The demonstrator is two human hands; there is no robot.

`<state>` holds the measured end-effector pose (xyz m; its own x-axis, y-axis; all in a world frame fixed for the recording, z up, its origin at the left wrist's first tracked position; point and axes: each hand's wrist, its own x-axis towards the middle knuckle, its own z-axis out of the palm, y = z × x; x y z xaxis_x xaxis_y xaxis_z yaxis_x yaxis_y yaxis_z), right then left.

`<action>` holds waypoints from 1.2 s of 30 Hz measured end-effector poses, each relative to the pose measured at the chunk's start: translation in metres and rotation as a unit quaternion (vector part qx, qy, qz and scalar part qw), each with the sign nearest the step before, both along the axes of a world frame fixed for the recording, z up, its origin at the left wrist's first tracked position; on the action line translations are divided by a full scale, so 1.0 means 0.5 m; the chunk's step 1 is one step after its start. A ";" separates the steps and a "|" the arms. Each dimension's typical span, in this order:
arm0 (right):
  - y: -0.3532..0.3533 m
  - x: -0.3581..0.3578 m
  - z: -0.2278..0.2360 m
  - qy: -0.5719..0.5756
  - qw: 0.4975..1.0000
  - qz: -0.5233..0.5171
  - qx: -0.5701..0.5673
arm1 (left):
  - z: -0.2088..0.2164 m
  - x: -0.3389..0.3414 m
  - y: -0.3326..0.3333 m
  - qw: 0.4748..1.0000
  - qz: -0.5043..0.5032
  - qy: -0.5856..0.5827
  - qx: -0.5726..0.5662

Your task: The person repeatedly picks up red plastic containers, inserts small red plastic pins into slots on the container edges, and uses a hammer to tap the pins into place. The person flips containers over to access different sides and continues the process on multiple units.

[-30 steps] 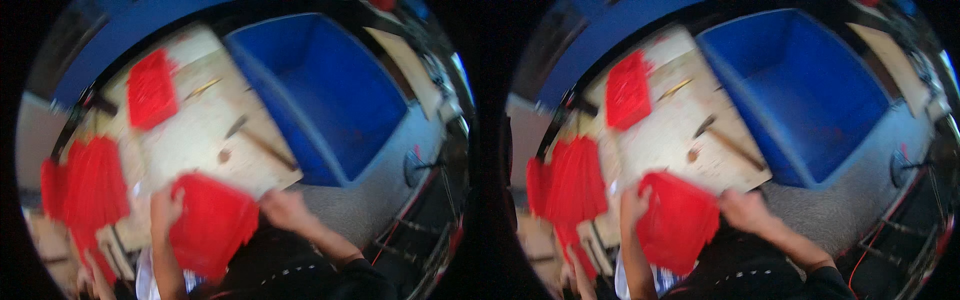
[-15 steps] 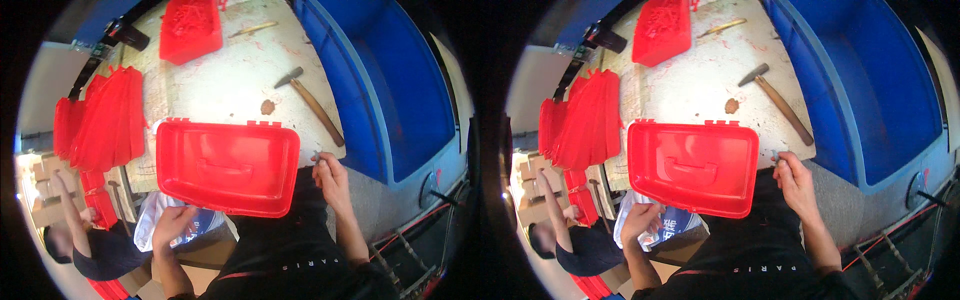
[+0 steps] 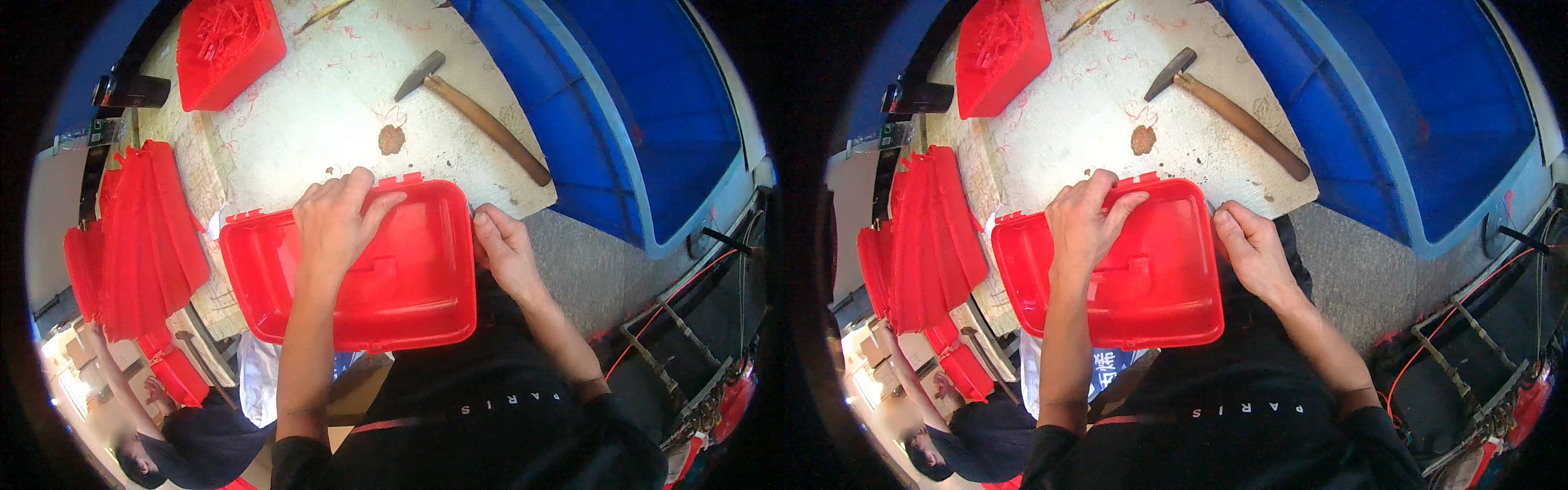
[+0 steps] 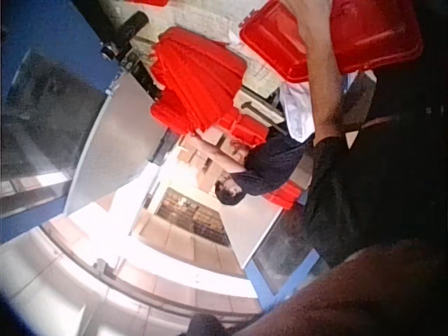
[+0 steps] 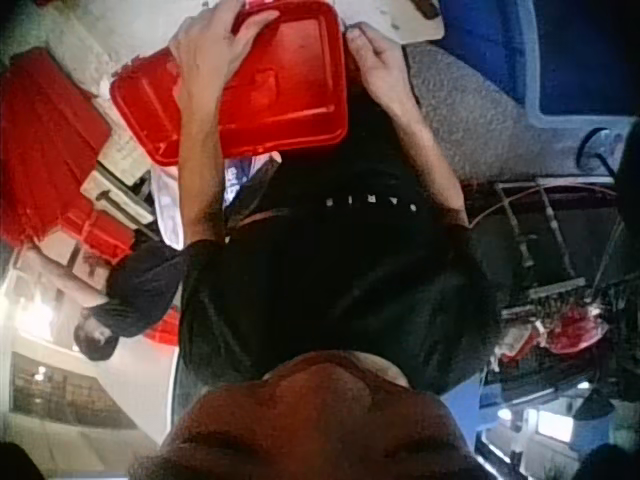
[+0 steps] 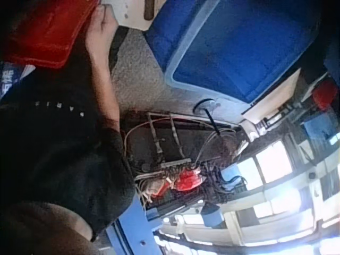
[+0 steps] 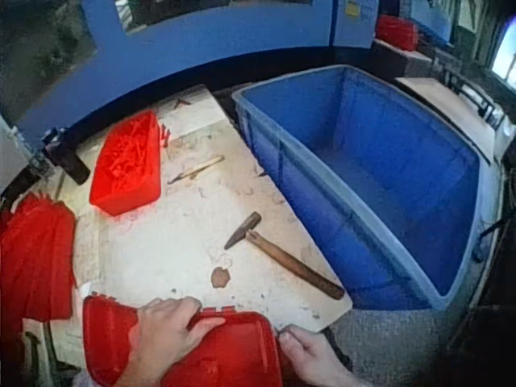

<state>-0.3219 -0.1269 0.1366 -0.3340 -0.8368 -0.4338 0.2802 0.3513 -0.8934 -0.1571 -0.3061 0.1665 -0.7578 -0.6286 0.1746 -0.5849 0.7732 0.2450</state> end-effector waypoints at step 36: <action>0.033 -0.030 0.091 0.523 0.835 0.157 0.071 | 0.141 0.004 0.062 0.929 -0.171 -0.323 -0.063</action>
